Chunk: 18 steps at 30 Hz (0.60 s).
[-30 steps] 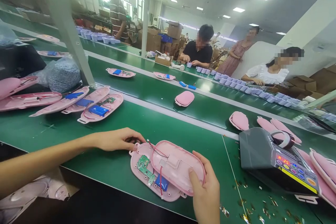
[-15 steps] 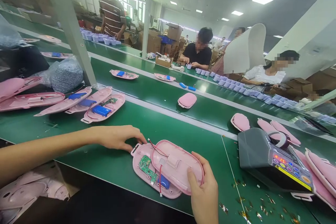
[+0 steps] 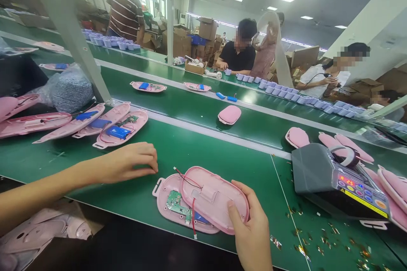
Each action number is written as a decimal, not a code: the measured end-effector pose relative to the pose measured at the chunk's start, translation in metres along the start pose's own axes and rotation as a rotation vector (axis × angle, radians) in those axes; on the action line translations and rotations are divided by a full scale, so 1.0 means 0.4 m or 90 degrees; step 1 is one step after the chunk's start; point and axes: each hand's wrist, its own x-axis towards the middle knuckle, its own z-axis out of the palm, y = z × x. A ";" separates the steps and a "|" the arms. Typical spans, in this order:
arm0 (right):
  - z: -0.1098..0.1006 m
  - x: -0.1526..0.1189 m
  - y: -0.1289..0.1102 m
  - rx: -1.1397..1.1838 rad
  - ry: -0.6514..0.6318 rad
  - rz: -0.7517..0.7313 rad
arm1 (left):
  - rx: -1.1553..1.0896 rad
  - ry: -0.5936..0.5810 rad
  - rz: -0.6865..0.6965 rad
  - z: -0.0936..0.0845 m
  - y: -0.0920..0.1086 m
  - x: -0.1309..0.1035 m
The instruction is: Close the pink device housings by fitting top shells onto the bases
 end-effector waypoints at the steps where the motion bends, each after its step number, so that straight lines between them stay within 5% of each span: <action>1: -0.001 0.004 -0.004 -0.005 -0.007 -0.013 | -0.081 0.008 -0.017 0.002 0.003 0.009; 6: 0.008 0.003 -0.061 -0.038 0.013 -0.051 | -0.344 0.112 -0.086 0.072 0.061 0.074; 10: 0.039 -0.012 -0.120 -0.093 0.099 -0.137 | -0.242 0.290 -0.131 0.142 0.113 0.124; 14: 0.053 -0.002 -0.123 -0.083 0.205 -0.249 | -0.156 0.371 -0.020 0.186 0.114 0.151; 18: 0.037 0.035 -0.105 -0.064 0.124 -0.223 | -0.205 0.408 -0.037 0.205 0.093 0.155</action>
